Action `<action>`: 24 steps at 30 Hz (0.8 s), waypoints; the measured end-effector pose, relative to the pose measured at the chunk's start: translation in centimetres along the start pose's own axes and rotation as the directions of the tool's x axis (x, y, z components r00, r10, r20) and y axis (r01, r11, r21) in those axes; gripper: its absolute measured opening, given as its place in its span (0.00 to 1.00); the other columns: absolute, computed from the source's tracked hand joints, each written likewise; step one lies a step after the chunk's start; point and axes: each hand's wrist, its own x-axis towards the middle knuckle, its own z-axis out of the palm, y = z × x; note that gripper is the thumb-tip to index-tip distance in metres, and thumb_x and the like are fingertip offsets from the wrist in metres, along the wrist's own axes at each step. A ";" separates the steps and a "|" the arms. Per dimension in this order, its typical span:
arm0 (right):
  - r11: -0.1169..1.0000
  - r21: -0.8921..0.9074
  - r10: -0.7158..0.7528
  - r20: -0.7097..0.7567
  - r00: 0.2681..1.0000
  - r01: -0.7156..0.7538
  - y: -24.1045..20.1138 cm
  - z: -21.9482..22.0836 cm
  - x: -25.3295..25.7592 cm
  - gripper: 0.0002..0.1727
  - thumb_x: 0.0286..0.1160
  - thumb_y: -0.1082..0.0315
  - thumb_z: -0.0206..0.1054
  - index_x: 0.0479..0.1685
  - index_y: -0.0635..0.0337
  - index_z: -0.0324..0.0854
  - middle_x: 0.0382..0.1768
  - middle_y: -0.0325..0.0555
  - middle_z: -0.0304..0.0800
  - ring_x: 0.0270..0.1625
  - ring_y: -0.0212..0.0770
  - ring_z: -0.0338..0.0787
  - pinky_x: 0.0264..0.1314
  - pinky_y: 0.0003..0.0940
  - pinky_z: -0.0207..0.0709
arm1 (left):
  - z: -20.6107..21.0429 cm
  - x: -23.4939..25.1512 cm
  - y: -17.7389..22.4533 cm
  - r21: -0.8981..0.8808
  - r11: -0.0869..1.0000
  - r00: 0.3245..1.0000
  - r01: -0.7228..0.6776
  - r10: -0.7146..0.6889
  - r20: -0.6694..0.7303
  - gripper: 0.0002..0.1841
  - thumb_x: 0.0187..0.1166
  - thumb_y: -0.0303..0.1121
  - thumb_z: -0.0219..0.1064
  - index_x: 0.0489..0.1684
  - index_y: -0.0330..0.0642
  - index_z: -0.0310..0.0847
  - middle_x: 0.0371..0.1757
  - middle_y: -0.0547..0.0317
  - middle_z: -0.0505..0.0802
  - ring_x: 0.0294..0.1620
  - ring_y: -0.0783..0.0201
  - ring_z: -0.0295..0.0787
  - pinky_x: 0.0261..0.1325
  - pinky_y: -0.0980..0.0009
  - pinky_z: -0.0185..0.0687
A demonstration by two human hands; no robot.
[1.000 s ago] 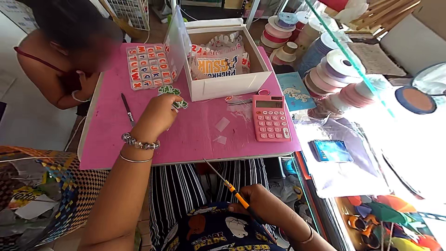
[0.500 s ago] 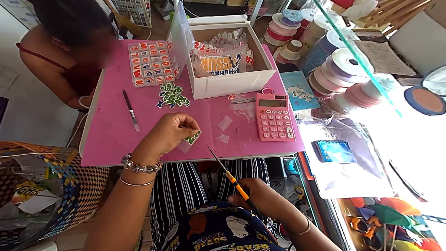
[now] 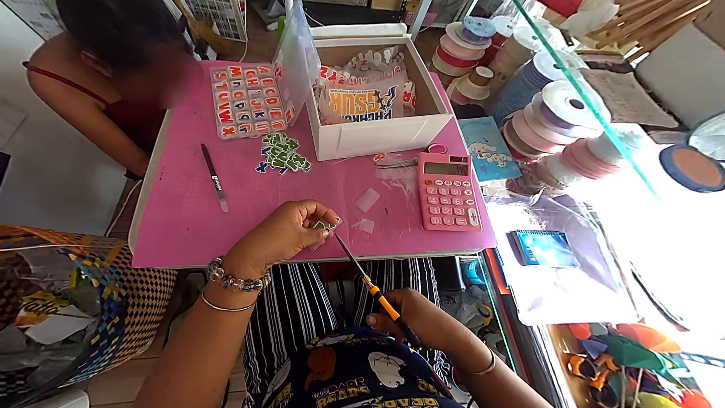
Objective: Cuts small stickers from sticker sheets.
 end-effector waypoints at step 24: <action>0.996 0.050 -0.070 -0.035 0.997 0.071 -0.4 0.2 -0.5 0.24 0.68 0.42 0.77 0.26 0.53 0.81 0.15 0.30 0.78 0.17 0.25 0.78 0.22 0.23 0.73 | 1.3 -0.5 1.2 0.145 0.989 0.985 -0.016 -0.009 0.173 0.13 0.79 0.21 0.68 0.58 0.45 0.87 0.47 0.67 0.94 0.32 0.80 0.86 0.41 0.84 0.83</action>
